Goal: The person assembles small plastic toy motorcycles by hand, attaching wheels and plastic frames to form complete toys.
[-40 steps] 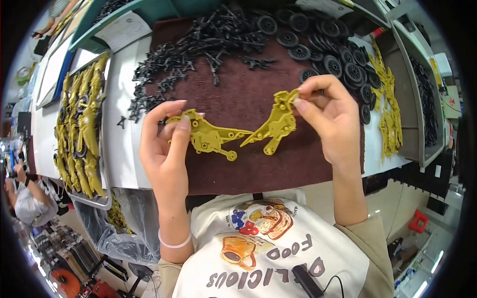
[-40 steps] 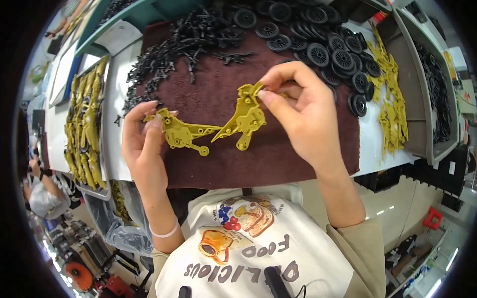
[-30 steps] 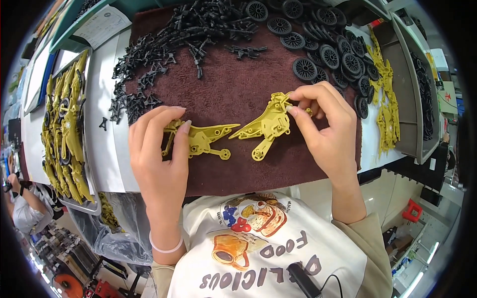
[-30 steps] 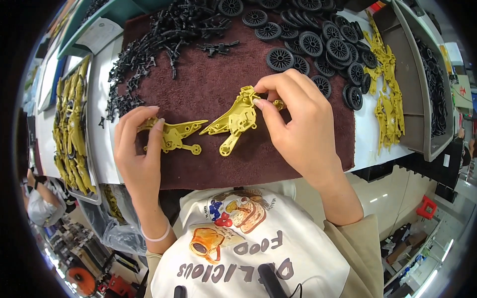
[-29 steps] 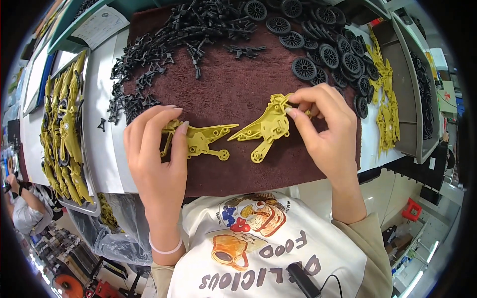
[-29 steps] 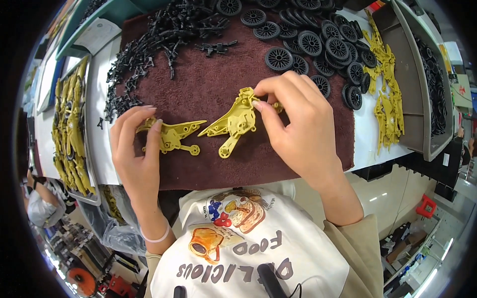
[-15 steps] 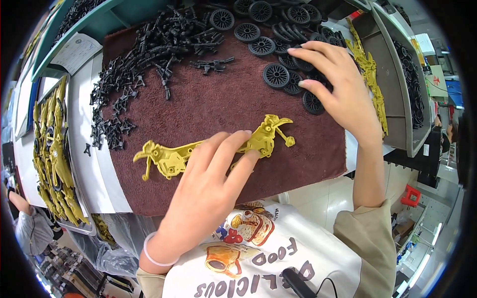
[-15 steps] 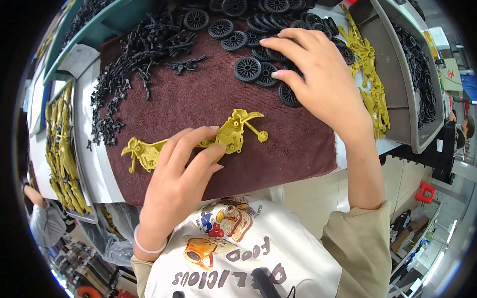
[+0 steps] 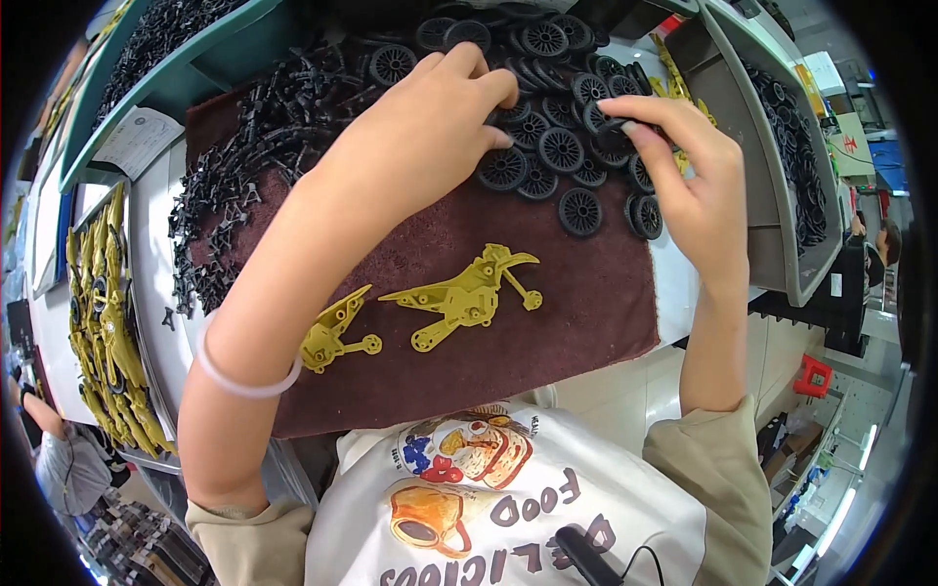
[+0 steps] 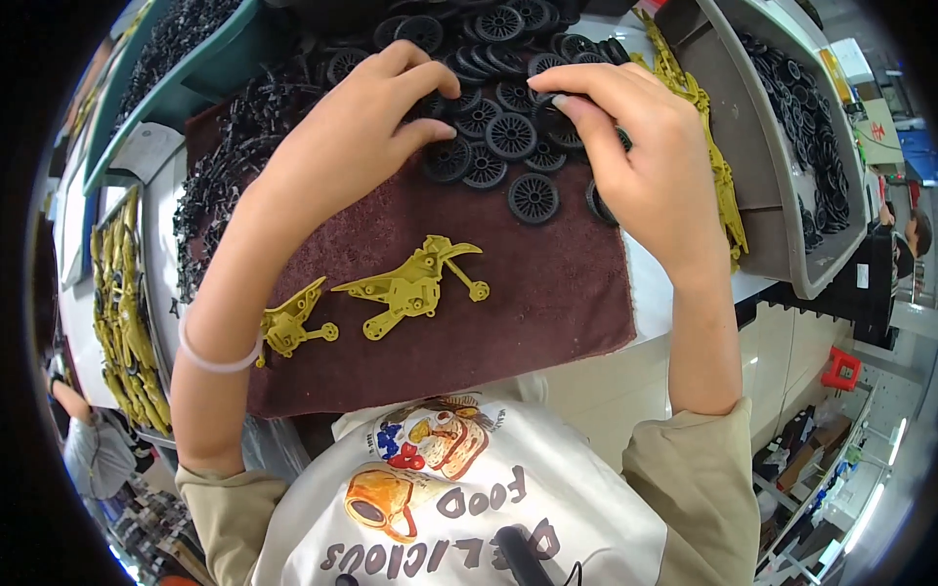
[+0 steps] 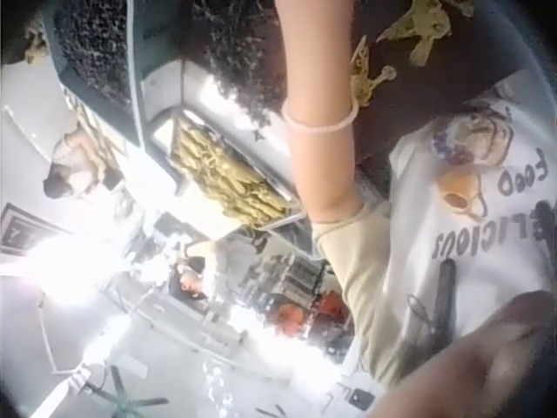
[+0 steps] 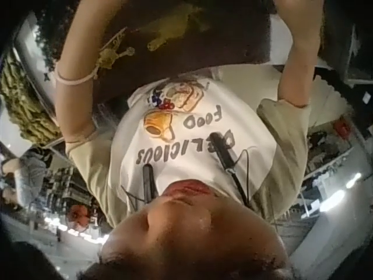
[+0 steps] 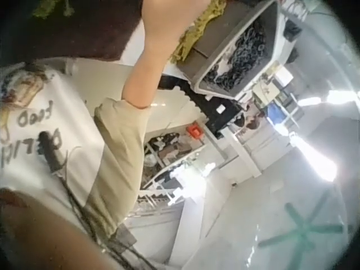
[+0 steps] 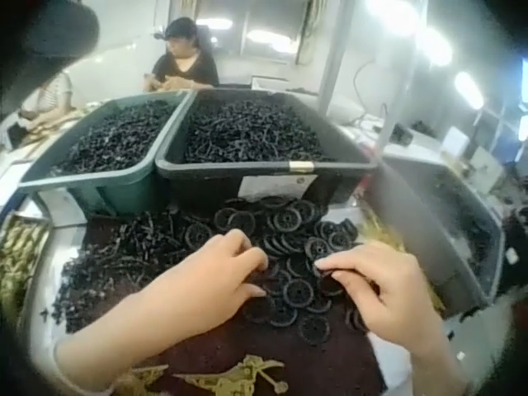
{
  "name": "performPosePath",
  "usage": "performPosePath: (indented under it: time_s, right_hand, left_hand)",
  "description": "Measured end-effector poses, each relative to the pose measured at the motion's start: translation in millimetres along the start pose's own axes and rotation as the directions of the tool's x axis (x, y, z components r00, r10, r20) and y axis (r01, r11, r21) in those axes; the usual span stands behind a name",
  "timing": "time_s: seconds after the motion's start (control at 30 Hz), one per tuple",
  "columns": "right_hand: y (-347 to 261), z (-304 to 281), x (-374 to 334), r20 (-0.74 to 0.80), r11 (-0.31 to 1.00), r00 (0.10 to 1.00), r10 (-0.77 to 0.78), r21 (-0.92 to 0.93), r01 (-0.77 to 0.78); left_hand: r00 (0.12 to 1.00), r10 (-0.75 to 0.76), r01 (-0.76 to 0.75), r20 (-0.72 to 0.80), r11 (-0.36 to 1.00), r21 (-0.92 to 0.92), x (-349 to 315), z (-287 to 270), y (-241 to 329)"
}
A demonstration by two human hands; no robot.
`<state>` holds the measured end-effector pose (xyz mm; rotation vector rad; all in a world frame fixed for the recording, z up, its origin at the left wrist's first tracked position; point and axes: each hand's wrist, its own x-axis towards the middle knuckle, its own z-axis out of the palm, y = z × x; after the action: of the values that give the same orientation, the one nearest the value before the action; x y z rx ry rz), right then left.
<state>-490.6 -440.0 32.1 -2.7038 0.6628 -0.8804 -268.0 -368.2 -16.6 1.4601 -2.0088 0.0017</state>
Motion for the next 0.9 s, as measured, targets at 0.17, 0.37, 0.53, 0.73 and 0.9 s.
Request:
performPosePath:
  time_s: [0.17,0.37,0.53,0.73,0.9]
  right_hand:
    - [-11,-18,-21,0.080,0.952,0.981,0.178,0.237,-0.192]
    - [-46,3,-40,0.469,0.542,0.815,0.341,0.610,-0.578]
    - [-55,22,-55,0.549,0.479,0.762,0.344,0.595,-0.645]
    - [-60,34,-64,0.309,0.726,0.866,0.393,0.473,-0.499]
    - [-62,37,-68,0.165,0.924,0.959,0.232,0.269,-0.270]
  left_hand:
    - [0.998,-0.047,0.046,0.051,0.999,0.028,7,-3,-10]
    - [0.982,-0.159,0.163,-0.102,0.986,0.030,-30,-53,31]
    - [0.988,-0.112,0.110,-0.106,0.994,-0.019,-103,-61,103]
    - [0.960,-0.114,0.137,-0.255,0.988,0.075,-143,-32,109]
    - [0.942,-0.146,0.165,-0.302,0.986,0.037,-150,-22,113]
